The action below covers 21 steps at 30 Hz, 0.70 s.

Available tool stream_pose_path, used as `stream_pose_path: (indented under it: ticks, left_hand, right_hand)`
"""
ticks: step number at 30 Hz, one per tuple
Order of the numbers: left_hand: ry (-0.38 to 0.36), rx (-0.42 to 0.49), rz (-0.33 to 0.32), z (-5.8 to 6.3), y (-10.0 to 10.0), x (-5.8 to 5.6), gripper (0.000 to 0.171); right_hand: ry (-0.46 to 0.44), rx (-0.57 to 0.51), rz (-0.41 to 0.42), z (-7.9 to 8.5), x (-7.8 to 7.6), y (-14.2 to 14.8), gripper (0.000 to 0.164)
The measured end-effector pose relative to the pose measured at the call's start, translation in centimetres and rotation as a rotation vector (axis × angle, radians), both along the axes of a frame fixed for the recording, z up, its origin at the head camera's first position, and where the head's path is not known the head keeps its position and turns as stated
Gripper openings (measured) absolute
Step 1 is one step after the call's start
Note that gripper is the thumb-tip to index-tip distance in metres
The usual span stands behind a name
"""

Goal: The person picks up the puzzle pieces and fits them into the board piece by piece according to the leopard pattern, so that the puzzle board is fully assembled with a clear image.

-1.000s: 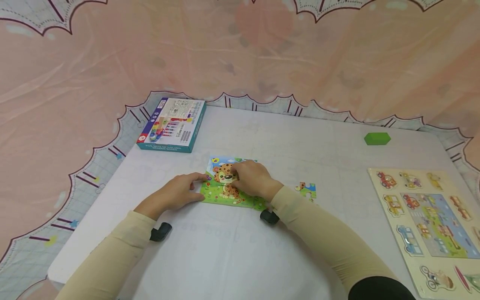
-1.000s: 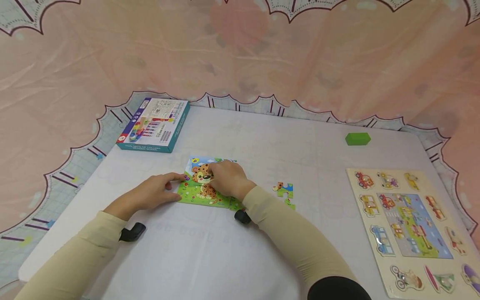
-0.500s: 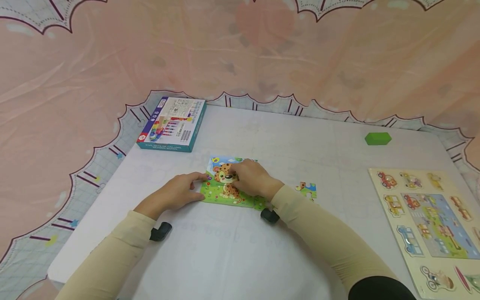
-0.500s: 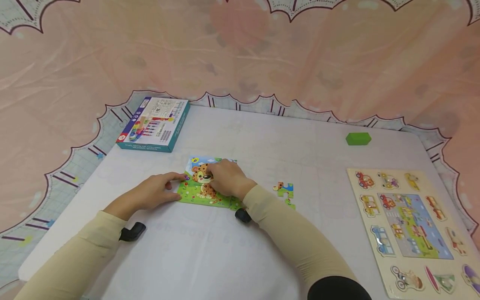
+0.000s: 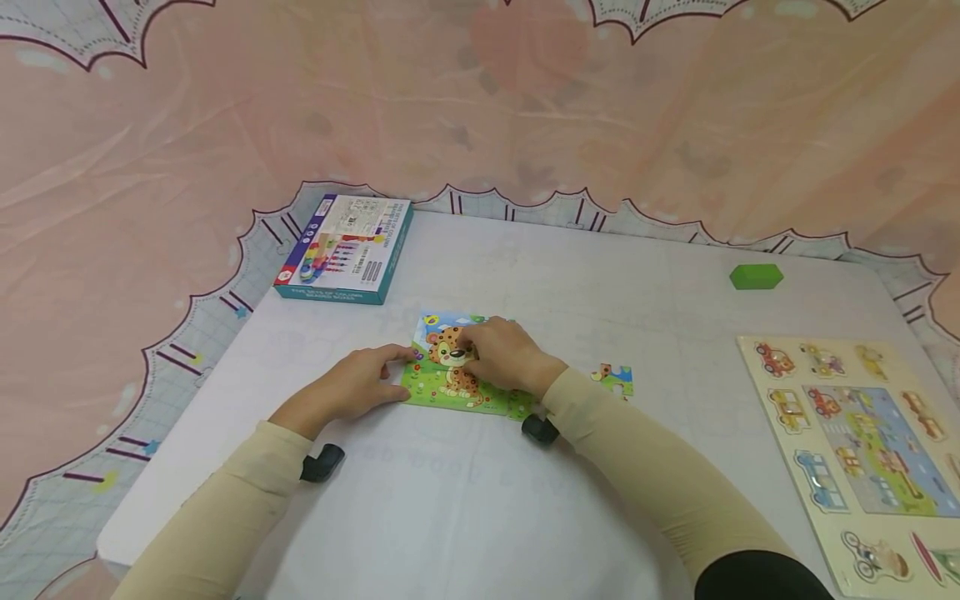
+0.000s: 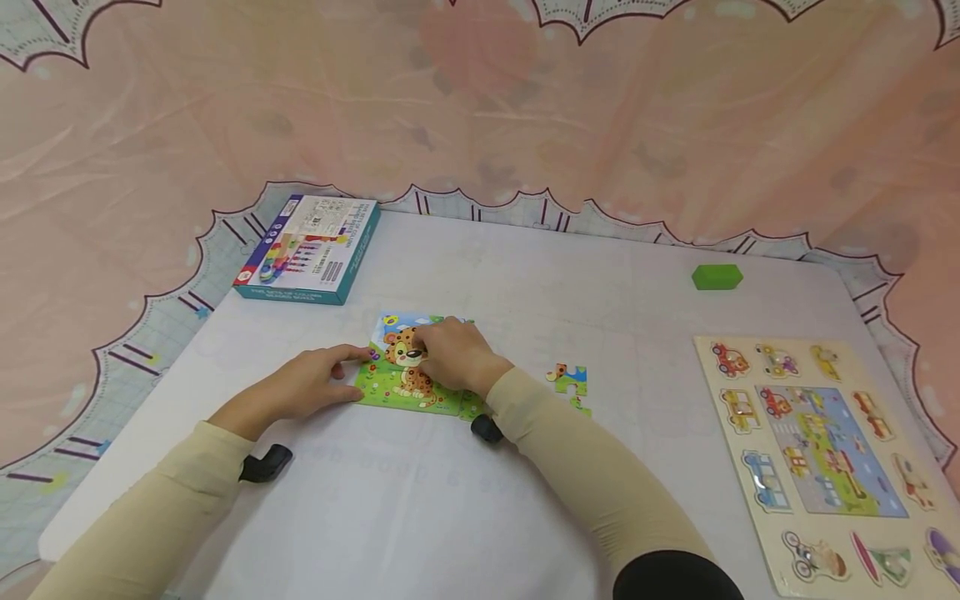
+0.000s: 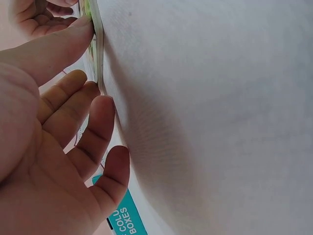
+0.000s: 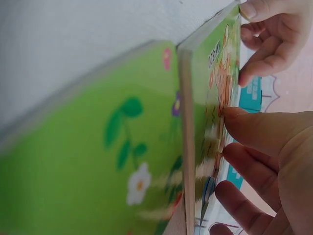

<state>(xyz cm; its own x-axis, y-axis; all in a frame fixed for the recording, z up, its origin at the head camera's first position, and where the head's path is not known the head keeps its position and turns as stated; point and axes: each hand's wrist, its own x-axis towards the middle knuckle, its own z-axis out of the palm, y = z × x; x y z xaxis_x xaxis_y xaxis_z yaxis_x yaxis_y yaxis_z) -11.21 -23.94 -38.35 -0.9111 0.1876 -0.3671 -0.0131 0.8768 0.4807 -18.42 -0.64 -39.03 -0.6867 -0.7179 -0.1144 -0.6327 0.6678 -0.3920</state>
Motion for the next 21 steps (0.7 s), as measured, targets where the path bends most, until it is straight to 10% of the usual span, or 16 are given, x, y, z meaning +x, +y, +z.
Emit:
stream_pose_path:
  ticks: [21]
  left_hand:
    - [0.003,0.012,-0.003,-0.15,-0.11,-0.01,0.059]
  right_hand:
    - [-0.041,-0.029,-0.016,0.2,0.04,0.76,0.046]
